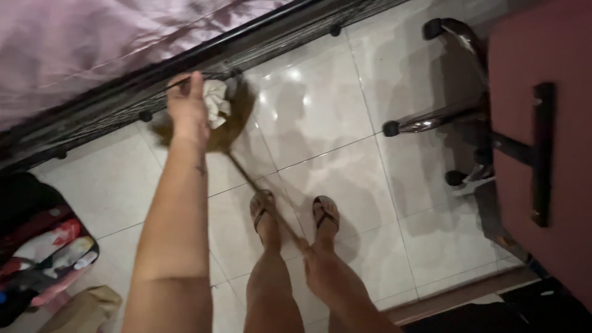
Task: The person is sweeping the floor with a broom and then tidying up items on a shelf.
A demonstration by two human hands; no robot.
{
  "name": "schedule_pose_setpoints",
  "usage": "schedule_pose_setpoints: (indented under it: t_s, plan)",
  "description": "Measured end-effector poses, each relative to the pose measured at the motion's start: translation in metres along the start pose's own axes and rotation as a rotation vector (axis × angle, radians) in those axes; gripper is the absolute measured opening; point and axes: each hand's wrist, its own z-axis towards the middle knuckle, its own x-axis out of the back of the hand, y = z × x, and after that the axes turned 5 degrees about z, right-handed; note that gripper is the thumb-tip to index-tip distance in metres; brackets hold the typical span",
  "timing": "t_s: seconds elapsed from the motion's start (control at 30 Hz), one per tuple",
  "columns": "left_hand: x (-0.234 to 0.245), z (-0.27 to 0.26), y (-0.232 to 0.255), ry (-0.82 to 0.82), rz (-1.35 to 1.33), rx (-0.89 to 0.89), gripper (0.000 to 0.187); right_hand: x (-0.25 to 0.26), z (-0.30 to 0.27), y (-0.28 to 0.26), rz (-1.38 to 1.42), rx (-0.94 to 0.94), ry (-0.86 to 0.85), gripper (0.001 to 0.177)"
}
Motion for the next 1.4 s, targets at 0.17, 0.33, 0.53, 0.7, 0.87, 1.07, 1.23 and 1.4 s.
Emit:
schedule_pose_setpoints:
  t_s: [0.17, 0.33, 0.53, 0.7, 0.87, 1.07, 1.23, 1.4]
  plan:
    - [-0.007, 0.007, -0.026, 0.033, 0.016, -0.045, 0.022, -0.054, 0.026, 0.049, -0.548, 0.444, -0.201, 0.049]
    - [-0.019, 0.008, -0.025, 0.05, -0.067, -0.08, 0.028, -0.12, 0.082, 0.037, -0.468, 0.452, -0.212, 0.043]
    - [-0.024, -0.003, -0.013, 0.065, 0.01, -0.061, 0.031, -0.195, 0.104, -0.032, -0.355, 0.446, -0.248, 0.038]
    - [-0.021, -0.003, -0.011, -0.096, -0.09, 0.113, 0.058, -0.176, 0.067, -0.048, -0.355, 0.582, -0.307, 0.05]
    - [0.004, -0.039, 0.045, -0.197, 0.112, 0.354, 0.078, -0.18, 0.074, -0.049, -0.486, 0.519, -0.26, 0.04]
    - [0.065, -0.057, -0.005, -0.324, 0.085, 0.457, 0.077, -0.212, 0.11, -0.062, -0.583, 0.834, -0.267, 0.03]
    - [0.021, -0.04, -0.039, -0.189, -0.121, 0.324, 0.051, -0.246, 0.118, -0.057, -0.657, 0.841, -0.331, 0.031]
    - [-0.011, -0.03, -0.019, -0.09, -0.247, 0.282, 0.048, -0.284, 0.12, -0.003, -0.637, 0.769, -0.388, 0.033]
